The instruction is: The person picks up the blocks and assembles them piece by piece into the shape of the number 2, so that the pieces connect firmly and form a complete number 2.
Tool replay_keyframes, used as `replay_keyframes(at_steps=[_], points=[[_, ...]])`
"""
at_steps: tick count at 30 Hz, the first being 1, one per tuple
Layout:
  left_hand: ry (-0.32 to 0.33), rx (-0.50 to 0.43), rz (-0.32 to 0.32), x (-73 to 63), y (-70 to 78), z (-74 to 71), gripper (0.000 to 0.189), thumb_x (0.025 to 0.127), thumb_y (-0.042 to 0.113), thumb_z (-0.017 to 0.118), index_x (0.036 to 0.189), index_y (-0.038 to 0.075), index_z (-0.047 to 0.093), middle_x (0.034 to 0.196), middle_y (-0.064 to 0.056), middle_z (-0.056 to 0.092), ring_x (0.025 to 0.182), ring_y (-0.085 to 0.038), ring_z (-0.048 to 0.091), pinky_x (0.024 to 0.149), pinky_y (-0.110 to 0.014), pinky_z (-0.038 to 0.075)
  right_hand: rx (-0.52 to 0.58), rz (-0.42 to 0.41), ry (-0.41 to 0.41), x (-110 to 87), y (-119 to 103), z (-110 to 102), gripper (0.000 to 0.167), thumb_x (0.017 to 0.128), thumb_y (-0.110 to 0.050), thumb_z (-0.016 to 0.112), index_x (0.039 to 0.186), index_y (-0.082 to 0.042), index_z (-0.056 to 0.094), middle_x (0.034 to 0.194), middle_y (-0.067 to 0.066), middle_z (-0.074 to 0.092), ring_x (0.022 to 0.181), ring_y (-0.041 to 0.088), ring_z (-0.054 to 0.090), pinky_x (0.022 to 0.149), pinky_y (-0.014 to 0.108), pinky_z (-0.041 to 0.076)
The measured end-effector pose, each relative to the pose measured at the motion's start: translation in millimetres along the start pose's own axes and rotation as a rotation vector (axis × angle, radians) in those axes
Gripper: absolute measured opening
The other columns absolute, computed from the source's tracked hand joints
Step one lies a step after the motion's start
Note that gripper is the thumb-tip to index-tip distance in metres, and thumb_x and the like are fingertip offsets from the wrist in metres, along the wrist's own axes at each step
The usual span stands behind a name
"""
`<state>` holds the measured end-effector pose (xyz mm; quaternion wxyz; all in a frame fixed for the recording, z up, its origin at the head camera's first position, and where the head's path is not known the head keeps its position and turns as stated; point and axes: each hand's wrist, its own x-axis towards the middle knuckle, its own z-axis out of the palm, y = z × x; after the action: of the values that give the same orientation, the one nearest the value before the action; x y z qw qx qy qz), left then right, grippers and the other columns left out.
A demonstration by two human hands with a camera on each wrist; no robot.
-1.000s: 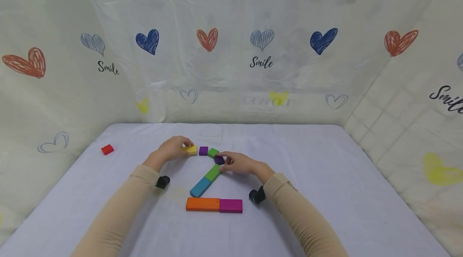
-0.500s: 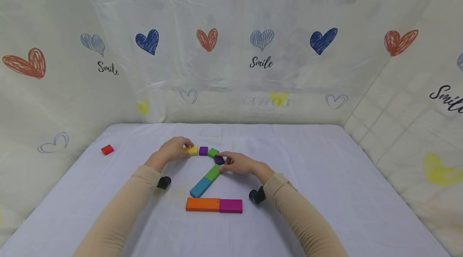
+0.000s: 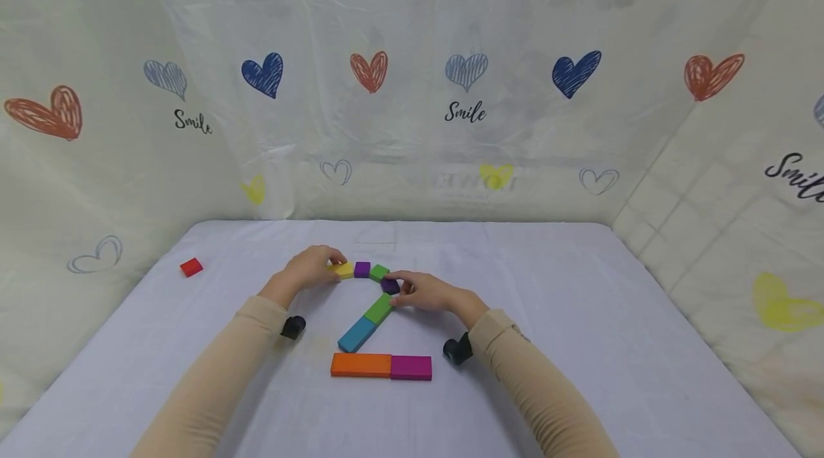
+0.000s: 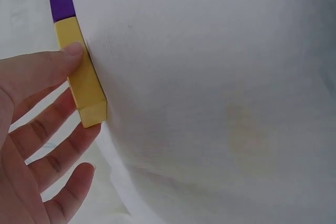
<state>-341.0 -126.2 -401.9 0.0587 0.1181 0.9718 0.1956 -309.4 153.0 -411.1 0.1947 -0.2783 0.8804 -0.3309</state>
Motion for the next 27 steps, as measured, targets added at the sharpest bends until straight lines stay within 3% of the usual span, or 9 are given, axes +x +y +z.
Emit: replay_keyframes(at_steps=[27], points=[[0.003,0.020,0.004,3.2,-0.7,2.9,0.032,0.091,0.014,0.078,0.123,0.010,0.073,0.118,-0.009,0.068,0.111,-0.027,0.060,0.100,-0.048,0.048,0.014,0.012,-0.002,2.0,1.1,-0.1,0.058,0.101,-0.024,0.068,0.153,-0.011,0.047,0.101,0.002,0.058,0.092,0.019,0.053,0.079,0.033,0.045]])
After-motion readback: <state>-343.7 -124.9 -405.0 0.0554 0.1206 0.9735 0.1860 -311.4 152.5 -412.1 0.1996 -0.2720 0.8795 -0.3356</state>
